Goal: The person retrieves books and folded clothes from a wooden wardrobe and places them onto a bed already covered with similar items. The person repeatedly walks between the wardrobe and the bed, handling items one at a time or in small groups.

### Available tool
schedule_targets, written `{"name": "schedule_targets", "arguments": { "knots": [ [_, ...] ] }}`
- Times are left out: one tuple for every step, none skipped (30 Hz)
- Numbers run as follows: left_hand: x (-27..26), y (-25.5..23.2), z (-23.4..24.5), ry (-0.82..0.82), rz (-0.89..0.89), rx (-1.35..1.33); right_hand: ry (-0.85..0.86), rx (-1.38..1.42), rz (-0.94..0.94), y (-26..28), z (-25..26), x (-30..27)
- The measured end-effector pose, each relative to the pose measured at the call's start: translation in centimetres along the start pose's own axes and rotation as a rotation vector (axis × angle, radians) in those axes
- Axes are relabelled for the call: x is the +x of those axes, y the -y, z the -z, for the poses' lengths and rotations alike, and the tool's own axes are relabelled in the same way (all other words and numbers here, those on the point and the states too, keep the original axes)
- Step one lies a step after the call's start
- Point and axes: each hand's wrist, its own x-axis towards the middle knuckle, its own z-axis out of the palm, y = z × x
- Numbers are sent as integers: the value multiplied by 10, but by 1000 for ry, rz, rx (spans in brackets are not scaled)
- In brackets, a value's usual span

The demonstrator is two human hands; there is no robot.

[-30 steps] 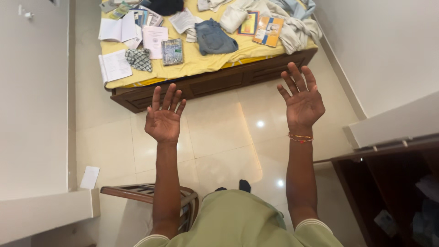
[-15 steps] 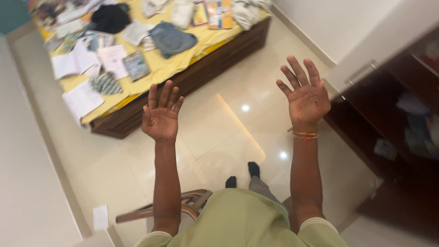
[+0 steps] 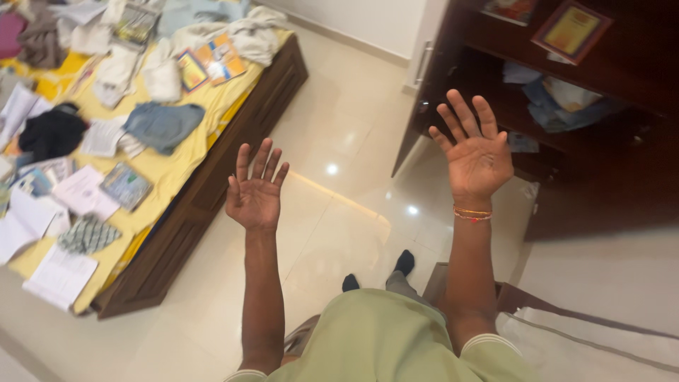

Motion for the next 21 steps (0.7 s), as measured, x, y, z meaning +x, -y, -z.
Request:
{"name": "schedule_targets", "arguments": {
  "knots": [
    [6, 12, -6, 7, 22, -2, -16, -9, 19, 10, 9, 0],
    [11, 23, -12, 14, 44, -3, -41, -28, 39, 20, 18, -2],
    [15, 35, -19, 18, 62, -4, -63, -46, 55, 29, 26, -3],
    [20, 47, -25, 22, 91, -12, -85, -65, 72, 38, 35, -5],
    [23, 58, -31, 20, 118, -18, -98, -72, 85, 47, 44, -5],
    [28, 69, -37, 17, 145, -23, -112, -80, 98, 56, 53, -5],
    [32, 81, -43, 25, 165, -19, -125, -85, 109, 63, 62, -5],
    [37, 93, -49, 32, 186, -16, -150, -92, 120, 70, 72, -6],
    [41, 104, -55, 38, 208, -12, -176, -99, 131, 76, 81, -6],
    [46, 115, -61, 39, 224, -7, -202, -107, 142, 82, 91, -6],
    [49, 126, -66, 40, 241, -3, -214, -97, 150, 88, 101, -5],
    [54, 137, -72, 40, 257, 1, -226, -88, 160, 93, 112, -5],
    [58, 149, -77, 42, 268, -2, -237, -78, 168, 98, 122, -4],
    [63, 161, -82, 44, 280, -4, -255, -84, 168, 104, 131, -4],
    [68, 173, -87, 48, 291, -8, -273, -89, 171, 109, 141, -3],
    [72, 186, -91, 55, 301, -13, -290, -95, 174, 115, 152, -2],
    [76, 197, -95, 60, 311, -18, -296, -92, 174, 120, 162, 0],
    [80, 209, -98, 66, 321, -22, -302, -89, 174, 125, 171, 2],
    [83, 219, -101, 68, 331, -27, -312, -82, 171, 129, 180, 3],
    [86, 231, -104, 70, 342, -32, -330, -90, 171, 133, 188, 3],
    [91, 241, -107, 75, 353, -37, -349, -97, 174, 136, 196, 5]
  ]
}}
